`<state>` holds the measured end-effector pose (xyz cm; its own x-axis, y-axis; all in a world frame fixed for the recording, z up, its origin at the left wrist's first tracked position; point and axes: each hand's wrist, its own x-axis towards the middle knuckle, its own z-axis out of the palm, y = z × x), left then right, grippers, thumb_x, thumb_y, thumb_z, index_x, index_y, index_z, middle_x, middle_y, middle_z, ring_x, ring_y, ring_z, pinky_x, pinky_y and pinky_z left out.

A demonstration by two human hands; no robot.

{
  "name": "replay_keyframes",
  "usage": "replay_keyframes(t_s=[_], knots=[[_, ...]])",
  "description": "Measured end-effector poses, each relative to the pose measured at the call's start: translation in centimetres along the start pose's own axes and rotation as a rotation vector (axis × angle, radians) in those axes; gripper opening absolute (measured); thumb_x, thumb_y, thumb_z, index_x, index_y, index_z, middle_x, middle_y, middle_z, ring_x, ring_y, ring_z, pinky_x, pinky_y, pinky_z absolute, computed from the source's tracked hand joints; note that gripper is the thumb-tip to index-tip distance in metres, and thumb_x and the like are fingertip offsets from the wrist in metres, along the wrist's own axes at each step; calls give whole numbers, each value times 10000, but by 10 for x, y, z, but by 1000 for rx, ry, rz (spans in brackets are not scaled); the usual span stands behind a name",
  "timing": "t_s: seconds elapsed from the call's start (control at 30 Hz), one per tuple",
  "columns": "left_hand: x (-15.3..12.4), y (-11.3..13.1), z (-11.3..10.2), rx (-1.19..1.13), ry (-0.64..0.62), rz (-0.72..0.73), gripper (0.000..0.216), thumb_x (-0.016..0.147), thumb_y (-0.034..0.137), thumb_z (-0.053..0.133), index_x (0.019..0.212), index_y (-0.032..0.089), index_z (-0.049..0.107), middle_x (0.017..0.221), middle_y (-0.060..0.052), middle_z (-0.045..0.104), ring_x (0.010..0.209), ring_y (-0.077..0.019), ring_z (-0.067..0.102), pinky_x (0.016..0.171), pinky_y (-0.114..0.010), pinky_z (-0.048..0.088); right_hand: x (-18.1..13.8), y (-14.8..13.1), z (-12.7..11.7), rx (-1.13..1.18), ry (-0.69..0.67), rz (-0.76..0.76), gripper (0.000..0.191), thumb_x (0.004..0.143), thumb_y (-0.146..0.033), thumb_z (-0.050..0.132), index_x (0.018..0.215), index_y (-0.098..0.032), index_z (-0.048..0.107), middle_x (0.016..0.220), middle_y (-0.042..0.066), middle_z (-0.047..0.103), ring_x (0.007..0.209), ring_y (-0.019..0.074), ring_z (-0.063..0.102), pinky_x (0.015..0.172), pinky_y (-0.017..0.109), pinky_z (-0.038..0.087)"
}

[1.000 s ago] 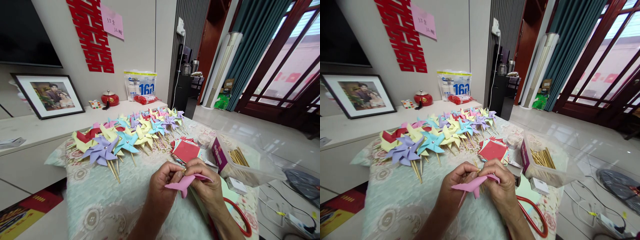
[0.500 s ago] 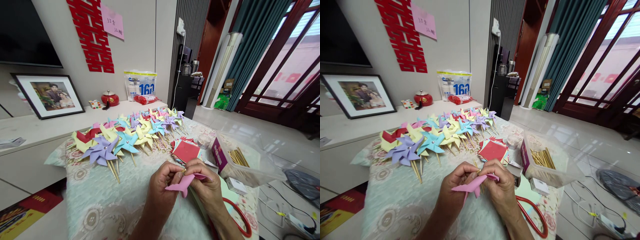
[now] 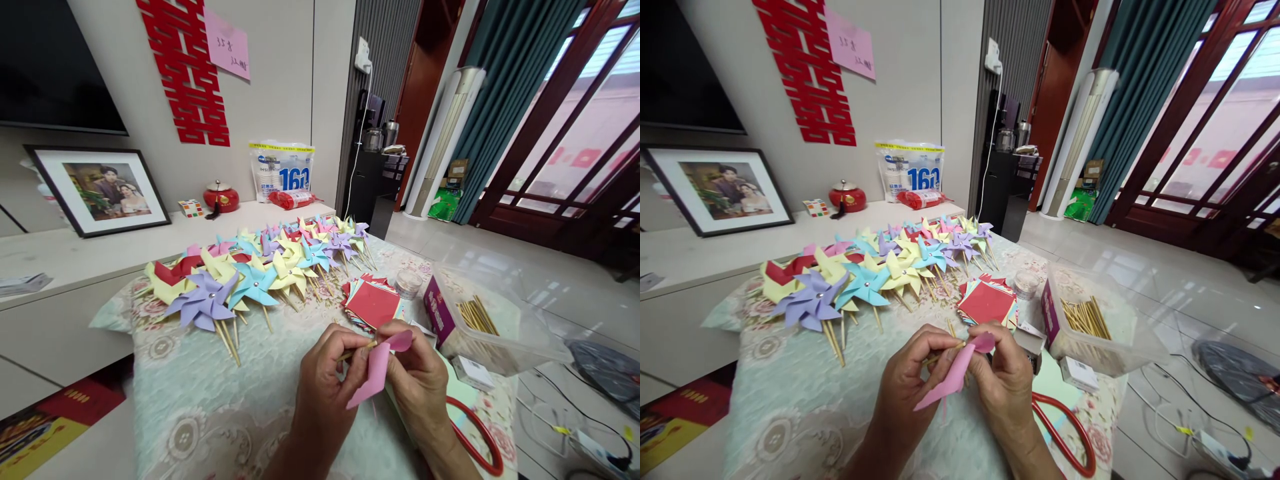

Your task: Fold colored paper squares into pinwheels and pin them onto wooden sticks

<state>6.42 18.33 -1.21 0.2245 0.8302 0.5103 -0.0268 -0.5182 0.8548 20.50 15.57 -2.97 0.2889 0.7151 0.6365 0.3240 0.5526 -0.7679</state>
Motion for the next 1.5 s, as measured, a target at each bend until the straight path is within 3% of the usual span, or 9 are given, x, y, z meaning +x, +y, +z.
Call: replay_keyframes(t_s=[0.07,0.2,0.47,0.7,0.87,1.0,1.17,1.3,1.5], knots=[[0,1,-1,35,-5,26,115,912,190,584,869,190,690,801,-33,666,709,-150,619,621,-244,448,0,1,-1,-9,-37,-12,255,881,-153,675,1087,-302,687,927,9,664,824,167,618,724,278,479],[2,4,-1,86,15,64,101,893,165,599,851,187,688,778,-30,660,690,-147,613,609,-241,446,4,0,-4,19,-127,-68,211,907,-139,633,1009,-306,711,871,4,635,798,167,600,715,291,467],[0,7,1,56,34,106,144,857,95,588,843,199,686,779,-35,664,683,-154,626,599,-234,459,6,-2,-3,6,-71,-85,179,900,-128,638,953,-291,689,842,6,608,783,172,574,691,291,446],[2,7,-1,10,-52,135,219,843,69,507,931,176,676,828,-55,648,753,-178,623,667,-271,470,8,-3,-5,-25,-74,-76,139,903,-144,639,946,-273,671,866,2,614,815,171,578,734,300,445],[4,5,-1,-130,-138,-144,179,786,92,521,860,165,667,795,-45,632,721,-178,583,653,-280,448,9,1,-7,-36,-76,113,13,889,-244,673,882,-235,667,847,3,628,798,180,567,732,305,438],[5,-3,4,-408,-209,-447,263,762,198,637,1019,149,667,876,-61,688,755,-184,612,664,-275,478,12,7,-9,-47,-125,280,123,870,-306,676,802,-207,650,776,1,603,783,193,551,747,320,443],[9,-11,8,-511,-115,-569,333,651,355,827,866,148,680,764,-29,699,745,-181,629,687,-266,479,12,12,-6,-54,-171,335,125,830,-314,689,824,-189,693,799,15,649,816,215,567,788,334,451],[9,-14,6,-491,-42,-665,338,624,387,852,797,137,705,717,-28,689,695,-156,606,641,-238,456,11,12,-4,-21,-223,367,165,822,-341,705,834,-176,721,793,19,678,764,199,565,730,306,457],[8,-18,2,-393,-51,-743,413,650,479,788,794,94,747,551,-4,585,449,-80,389,423,-210,236,11,12,-6,52,-274,454,273,824,-440,709,888,-176,732,784,23,664,718,186,558,653,281,452]])
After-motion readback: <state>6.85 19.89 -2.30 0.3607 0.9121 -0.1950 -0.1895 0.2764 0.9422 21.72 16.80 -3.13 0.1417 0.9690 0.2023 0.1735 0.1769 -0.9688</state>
